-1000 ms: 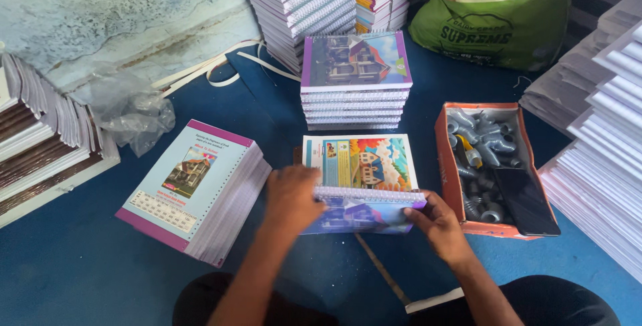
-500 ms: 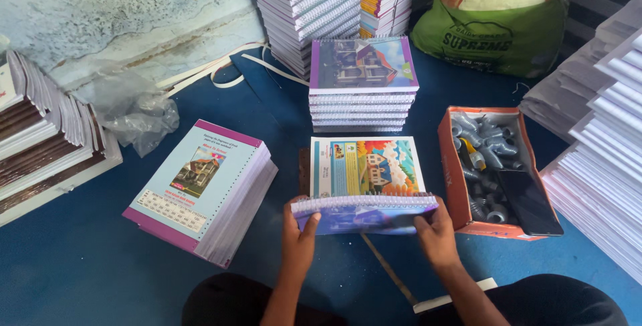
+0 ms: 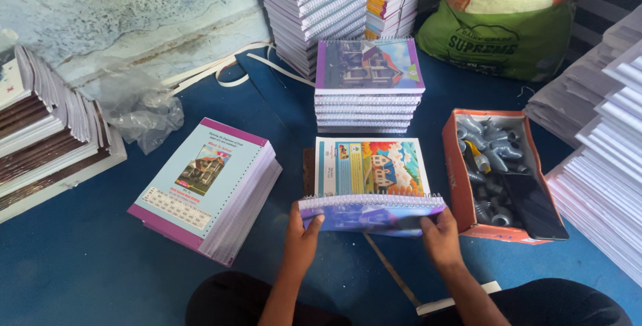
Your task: The person sits on the floor and inserts a metal spiral binding into the pre-punched holes of a notebook. They then flip the notebook over and place it on a stack of completed notebooks.
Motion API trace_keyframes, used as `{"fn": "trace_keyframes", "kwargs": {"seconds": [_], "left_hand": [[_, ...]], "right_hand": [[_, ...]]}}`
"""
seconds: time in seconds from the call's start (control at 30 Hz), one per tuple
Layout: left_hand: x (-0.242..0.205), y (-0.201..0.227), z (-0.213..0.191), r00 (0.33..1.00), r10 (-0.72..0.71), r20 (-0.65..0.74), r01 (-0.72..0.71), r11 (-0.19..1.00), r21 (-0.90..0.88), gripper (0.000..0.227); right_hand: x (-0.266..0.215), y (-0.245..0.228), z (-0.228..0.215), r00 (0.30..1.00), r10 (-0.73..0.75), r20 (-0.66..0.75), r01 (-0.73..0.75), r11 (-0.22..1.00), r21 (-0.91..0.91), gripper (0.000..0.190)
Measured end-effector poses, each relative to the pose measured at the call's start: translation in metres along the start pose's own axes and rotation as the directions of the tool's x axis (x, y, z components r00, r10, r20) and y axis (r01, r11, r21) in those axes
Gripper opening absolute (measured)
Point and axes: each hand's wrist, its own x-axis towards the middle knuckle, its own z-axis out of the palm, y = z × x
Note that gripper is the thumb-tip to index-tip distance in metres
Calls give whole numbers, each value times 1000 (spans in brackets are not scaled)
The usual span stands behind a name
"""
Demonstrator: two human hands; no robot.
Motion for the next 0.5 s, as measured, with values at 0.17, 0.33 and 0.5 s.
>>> {"fn": "trace_keyframes", "kwargs": {"seconds": [0.17,0.33,0.5], "left_hand": [[7,-8,-6,998,-21,64,25,998,-52,35],[7,-3,-10,995,-14,102,20,998,-62,33],[5,-2,-12,994,-24,104,29,999,-44,27]], "right_hand": [[2,-47,-10,999,36,21,-36,999,4,56],[16,-137,-7,865,-470,177,501,823,-267,67],[29,-212,38,803,-46,595,488,623,-611,75]]}}
